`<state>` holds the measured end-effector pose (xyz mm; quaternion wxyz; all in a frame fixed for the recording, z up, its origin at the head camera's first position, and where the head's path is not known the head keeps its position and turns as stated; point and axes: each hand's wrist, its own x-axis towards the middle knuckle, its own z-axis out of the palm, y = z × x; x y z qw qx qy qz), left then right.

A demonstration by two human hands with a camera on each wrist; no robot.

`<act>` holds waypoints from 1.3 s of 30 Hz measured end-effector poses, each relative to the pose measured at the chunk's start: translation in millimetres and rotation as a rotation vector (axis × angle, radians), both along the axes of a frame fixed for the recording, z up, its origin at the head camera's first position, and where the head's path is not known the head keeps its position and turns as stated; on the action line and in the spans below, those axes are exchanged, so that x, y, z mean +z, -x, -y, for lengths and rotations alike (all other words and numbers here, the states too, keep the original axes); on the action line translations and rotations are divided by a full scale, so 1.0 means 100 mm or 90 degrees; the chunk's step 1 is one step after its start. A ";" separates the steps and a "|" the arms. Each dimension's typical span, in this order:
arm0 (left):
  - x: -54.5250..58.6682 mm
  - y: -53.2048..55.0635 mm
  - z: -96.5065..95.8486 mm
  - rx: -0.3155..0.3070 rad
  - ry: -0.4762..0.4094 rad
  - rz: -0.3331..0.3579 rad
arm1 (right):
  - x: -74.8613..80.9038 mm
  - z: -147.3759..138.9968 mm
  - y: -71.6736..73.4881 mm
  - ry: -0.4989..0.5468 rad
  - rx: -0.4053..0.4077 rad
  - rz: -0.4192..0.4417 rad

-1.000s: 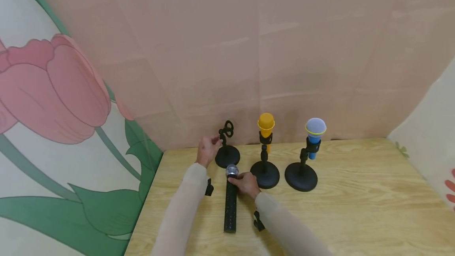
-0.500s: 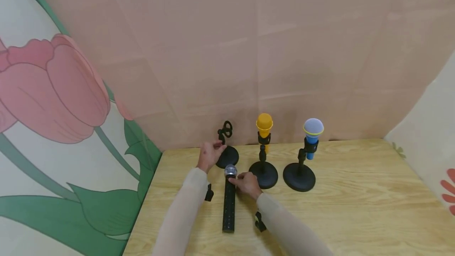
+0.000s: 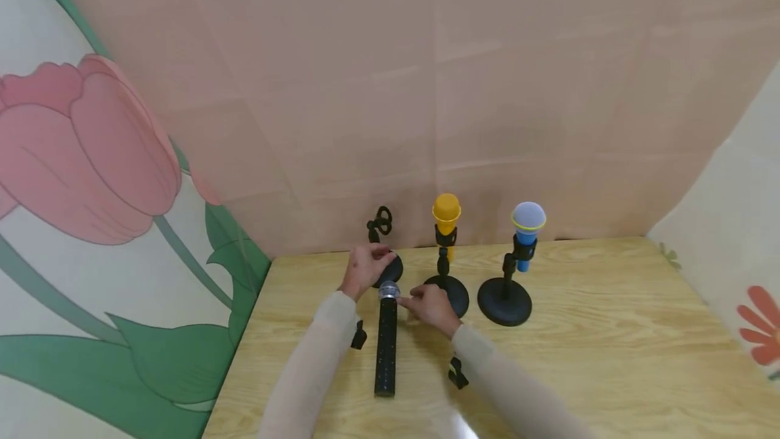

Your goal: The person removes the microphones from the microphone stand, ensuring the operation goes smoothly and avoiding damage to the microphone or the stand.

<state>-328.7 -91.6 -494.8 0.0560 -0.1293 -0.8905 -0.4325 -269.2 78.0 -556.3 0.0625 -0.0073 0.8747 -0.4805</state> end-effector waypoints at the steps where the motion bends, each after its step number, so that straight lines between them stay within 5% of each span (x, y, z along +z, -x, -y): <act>1: 0.00 -0.01 -0.02 -0.009 0.001 0.000 | 0.03 -0.03 -0.01 -0.004 0.001 -0.003; 12: 0.11 -0.10 -0.23 -0.064 0.025 0.018 | 0.33 -0.44 -0.14 0.002 0.034 -0.041; 24: 0.16 -0.19 -0.54 -0.117 -0.032 0.026 | 0.59 -0.97 -0.21 -0.020 0.025 -0.085; 30: 0.20 -0.20 -0.68 -0.109 -0.048 0.038 | 0.69 -1.15 -0.14 -0.040 0.022 -0.139; 39: 0.18 -0.18 -0.87 -0.084 -0.044 -0.029 | 0.77 -1.27 -0.07 -0.063 0.008 -0.179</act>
